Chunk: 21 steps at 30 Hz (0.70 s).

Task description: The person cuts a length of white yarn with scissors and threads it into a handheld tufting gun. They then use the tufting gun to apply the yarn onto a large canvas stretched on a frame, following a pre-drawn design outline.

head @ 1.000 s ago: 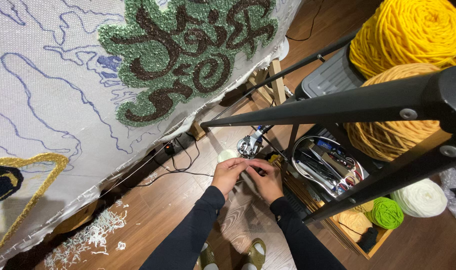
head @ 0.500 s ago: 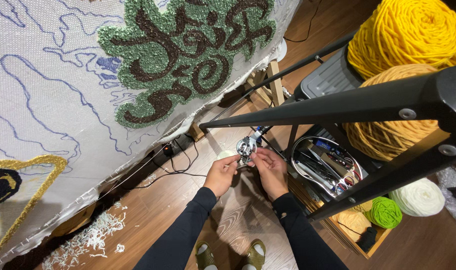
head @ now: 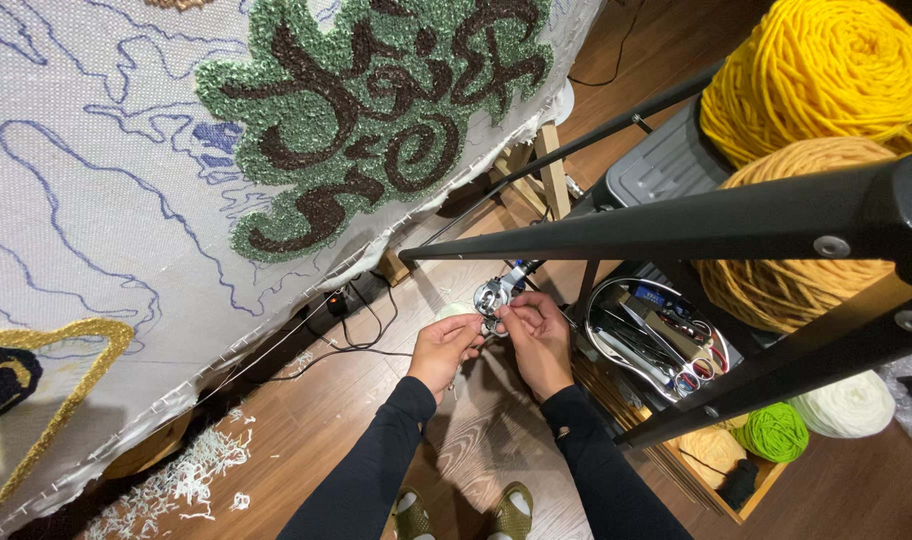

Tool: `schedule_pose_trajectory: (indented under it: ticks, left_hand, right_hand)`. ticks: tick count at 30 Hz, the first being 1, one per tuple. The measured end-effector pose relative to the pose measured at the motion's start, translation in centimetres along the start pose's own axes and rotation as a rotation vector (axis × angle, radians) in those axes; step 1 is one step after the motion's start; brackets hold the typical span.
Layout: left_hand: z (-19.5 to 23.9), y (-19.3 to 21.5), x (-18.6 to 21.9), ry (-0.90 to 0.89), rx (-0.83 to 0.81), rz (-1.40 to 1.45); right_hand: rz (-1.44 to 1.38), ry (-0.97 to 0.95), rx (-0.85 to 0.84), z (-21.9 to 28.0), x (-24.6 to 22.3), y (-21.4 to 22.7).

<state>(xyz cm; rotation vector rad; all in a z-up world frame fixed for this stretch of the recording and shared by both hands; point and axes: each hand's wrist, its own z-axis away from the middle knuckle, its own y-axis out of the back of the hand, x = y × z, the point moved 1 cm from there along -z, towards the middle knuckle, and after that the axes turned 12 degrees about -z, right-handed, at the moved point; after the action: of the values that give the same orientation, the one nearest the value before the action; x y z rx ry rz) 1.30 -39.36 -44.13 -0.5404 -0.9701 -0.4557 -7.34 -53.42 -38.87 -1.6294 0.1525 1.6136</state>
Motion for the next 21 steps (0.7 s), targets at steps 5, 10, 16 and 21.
schedule_pose_trajectory:
  ticks: [5,10,16,21]
  left_hand:
    - [0.2,0.0,-0.1,0.060,-0.006,0.107]
    - [-0.4,0.1,-0.2,0.044,-0.025,0.143]
    - [-0.1,-0.2,1.5,0.073,0.010,0.187]
    - [-0.3,0.1,2.0,0.133,0.038,0.164]
  right_hand:
    - [0.065,0.032,-0.029,-0.2,0.0,-0.1]
    - [0.078,0.001,-0.010,-0.5,0.1,-0.1]
    - [0.139,-0.015,0.033,-0.7,0.4,-0.5]
    - [0.189,-0.003,0.035,-0.8,0.3,-0.9]
